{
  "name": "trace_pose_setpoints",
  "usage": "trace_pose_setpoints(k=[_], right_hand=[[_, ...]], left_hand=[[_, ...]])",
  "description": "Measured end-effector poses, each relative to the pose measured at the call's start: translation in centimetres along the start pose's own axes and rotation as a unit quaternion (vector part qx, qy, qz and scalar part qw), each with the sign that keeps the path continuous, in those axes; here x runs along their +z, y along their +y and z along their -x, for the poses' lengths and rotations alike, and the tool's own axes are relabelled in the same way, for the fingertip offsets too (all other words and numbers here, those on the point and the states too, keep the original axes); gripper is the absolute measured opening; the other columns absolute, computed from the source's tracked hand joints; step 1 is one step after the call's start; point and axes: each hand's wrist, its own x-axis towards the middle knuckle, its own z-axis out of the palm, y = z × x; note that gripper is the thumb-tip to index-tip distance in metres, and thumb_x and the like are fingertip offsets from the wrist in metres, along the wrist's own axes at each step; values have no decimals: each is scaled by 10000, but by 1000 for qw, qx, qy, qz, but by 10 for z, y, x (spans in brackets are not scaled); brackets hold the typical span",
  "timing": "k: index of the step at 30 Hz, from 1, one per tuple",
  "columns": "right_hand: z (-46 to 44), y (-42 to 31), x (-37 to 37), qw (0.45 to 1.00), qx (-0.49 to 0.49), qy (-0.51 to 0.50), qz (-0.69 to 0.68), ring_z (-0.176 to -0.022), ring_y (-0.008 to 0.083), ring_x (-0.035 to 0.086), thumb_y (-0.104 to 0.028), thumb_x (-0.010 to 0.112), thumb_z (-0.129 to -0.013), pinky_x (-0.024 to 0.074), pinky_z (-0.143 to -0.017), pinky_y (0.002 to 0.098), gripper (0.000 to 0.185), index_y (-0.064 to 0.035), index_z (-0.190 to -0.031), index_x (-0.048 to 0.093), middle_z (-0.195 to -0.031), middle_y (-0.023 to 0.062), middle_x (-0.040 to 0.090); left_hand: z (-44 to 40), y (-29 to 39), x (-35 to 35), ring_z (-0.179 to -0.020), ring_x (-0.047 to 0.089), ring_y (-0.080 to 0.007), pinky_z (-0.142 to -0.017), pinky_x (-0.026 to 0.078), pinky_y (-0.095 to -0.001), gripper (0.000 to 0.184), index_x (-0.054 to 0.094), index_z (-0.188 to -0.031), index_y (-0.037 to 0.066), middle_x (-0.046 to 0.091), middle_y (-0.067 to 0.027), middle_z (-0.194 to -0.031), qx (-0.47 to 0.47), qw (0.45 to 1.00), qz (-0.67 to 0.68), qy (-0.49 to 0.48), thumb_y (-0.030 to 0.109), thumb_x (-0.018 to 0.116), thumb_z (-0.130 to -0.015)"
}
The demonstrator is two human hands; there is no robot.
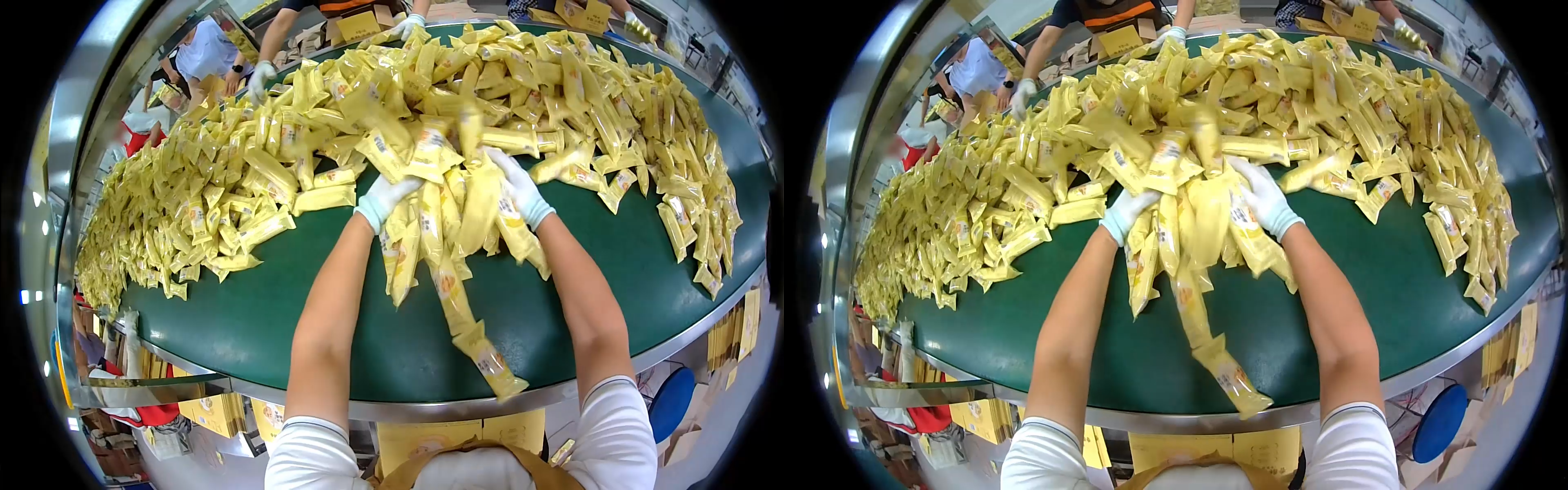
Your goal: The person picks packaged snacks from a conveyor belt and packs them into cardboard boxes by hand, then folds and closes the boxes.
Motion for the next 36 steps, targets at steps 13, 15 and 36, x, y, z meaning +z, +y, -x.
trace_pose_setpoints(k=[13, 15, 36], right_hand=[[62, -85, -9, 970, 17, -157, 187, -1304, 489, 428, -530, 442, -998, 325, -1129, 467, 660, -79, -1480, 457, -1356, 313, 520], [81, -113, -19, 970, 39, -146, 189, -1330, 486, 417, -508, 444, -1009, 305, -1158, 461, 625, -94, -1476, 470, -1382, 310, 511], [298, -193, 32, 977, 130, -153, -77, -1164, 235, 589, -127, 614, -975, 471, -1014, 356, 292, 42, -1213, 623, -1232, 146, 626]], left_hand=[[95, 16, -8, -1205, 559, -195, -1071, 426, -347, 553, 541, -1409, 32, 606, -81, -1319, 0, 990, -111, -87, 280, 680, -935], [122, 27, -8, -1221, 552, -206, -1078, 420, -351, 573, 523, -1430, 31, 595, -89, -1340, -31, 993, -98, -65, 275, 680, -935], [428, 67, 100, -1359, 468, -386, -1158, 365, -431, 655, 493, -1451, 72, 444, -198, -1516, -86, 925, -298, 219, 421, 645, -919]])
